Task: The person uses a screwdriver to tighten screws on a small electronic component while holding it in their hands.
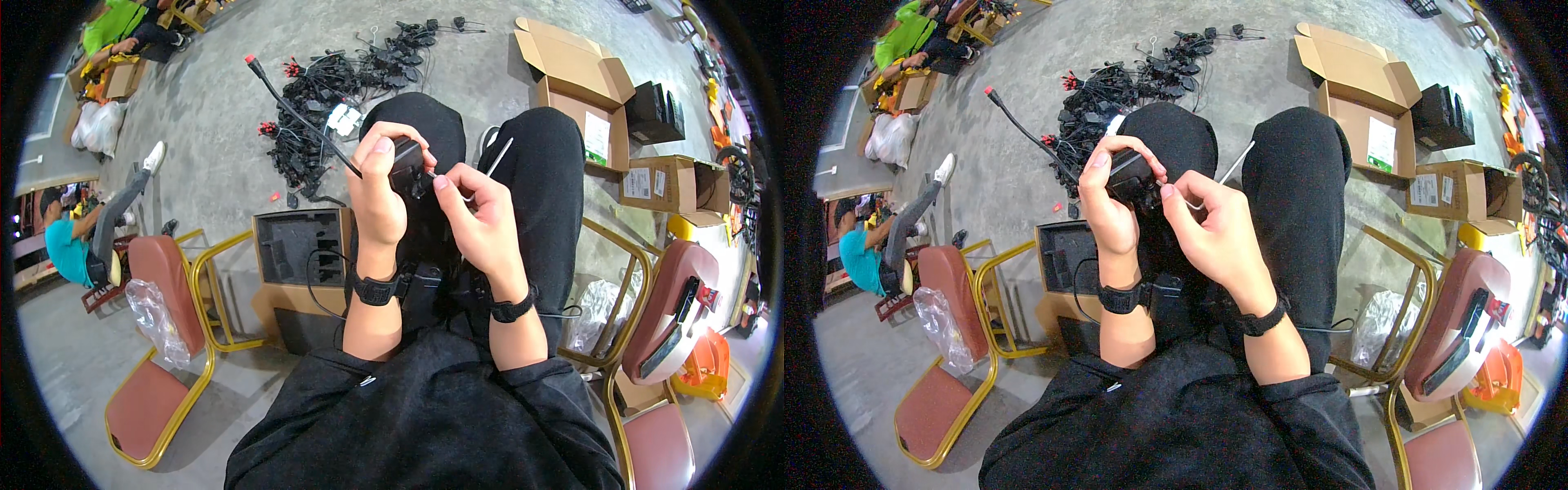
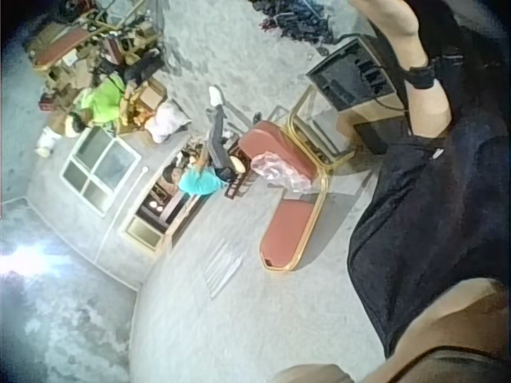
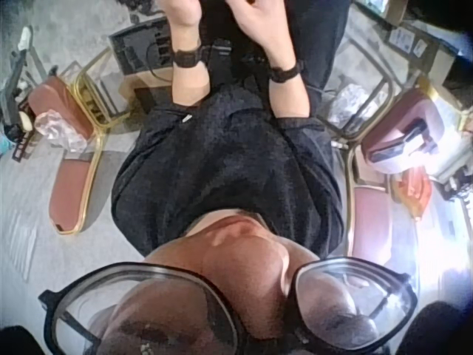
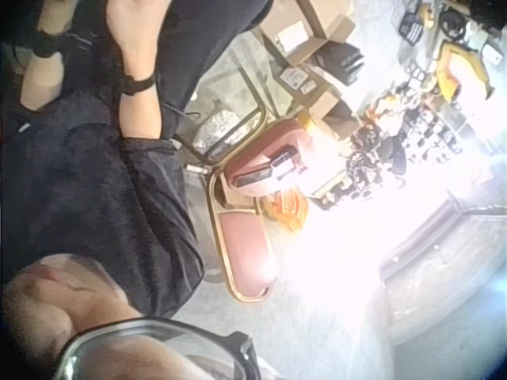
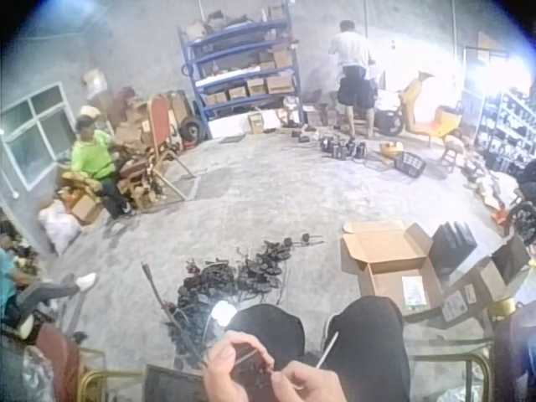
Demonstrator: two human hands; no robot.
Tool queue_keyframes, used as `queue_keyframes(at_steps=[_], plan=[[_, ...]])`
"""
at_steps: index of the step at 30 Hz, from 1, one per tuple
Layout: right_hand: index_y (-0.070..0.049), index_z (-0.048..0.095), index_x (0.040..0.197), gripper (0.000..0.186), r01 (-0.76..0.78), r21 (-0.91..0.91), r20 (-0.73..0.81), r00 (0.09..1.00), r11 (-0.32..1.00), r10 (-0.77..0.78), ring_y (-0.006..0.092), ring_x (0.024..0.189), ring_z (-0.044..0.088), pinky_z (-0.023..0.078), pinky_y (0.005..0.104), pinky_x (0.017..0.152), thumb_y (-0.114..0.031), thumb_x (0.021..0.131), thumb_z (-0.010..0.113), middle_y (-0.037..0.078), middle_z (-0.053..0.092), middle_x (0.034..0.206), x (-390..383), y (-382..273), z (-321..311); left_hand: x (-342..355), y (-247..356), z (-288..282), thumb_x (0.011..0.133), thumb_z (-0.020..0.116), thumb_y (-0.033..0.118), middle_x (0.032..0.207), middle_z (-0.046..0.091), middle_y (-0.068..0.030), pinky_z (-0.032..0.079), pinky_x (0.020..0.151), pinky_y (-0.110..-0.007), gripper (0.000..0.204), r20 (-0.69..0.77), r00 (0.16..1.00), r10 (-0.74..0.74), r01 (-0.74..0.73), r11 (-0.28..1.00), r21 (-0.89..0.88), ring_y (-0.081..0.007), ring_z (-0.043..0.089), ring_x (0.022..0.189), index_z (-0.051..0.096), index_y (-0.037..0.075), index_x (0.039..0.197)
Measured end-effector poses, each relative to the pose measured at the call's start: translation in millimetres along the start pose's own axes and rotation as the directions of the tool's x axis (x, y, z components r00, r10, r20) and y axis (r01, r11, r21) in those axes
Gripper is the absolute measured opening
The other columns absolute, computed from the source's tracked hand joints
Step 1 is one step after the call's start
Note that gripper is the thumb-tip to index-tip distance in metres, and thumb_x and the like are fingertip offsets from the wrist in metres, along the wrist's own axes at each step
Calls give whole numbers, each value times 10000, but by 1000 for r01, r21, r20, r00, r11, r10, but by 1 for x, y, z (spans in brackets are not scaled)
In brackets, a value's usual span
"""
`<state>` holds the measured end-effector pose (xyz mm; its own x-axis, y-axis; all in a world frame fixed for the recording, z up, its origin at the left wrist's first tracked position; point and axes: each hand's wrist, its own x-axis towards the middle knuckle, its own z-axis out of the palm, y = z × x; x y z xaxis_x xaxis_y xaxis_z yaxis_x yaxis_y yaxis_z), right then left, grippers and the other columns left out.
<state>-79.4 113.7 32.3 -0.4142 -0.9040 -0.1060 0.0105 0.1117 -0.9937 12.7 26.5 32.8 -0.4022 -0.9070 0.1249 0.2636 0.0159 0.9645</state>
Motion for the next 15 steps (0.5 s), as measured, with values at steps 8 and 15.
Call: queue_keyframes(at_steps=[8, 15], plan=[[-25, 536, 696, 139, 292, -378, -27, 945, 879, -325, 249, 535, 534, 432, 324, 499, -85, 783, 626, 99, 521, 616, 4, 7, 8, 1, -5, -1, 864, 367, 319, 693, 575, -92, 450, 608, -266, 365, 10, 1000, -5, 5, 1000, -16, -145, 550, 622, 537, -2, 833], [-50, 530, 693, 131, 456, -563, 25, 843, 689, -537, 234, 588, 530, 440, 337, 523, -92, 754, 638, 81, 501, 645, 8, 9, 9, 1, -2, -2, 871, 373, 317, 695, 572, -91, 447, 613, -263, 360, 0, 1000, -23, 23, 998, -57, -142, 546, 629, 533, -4, 835]])
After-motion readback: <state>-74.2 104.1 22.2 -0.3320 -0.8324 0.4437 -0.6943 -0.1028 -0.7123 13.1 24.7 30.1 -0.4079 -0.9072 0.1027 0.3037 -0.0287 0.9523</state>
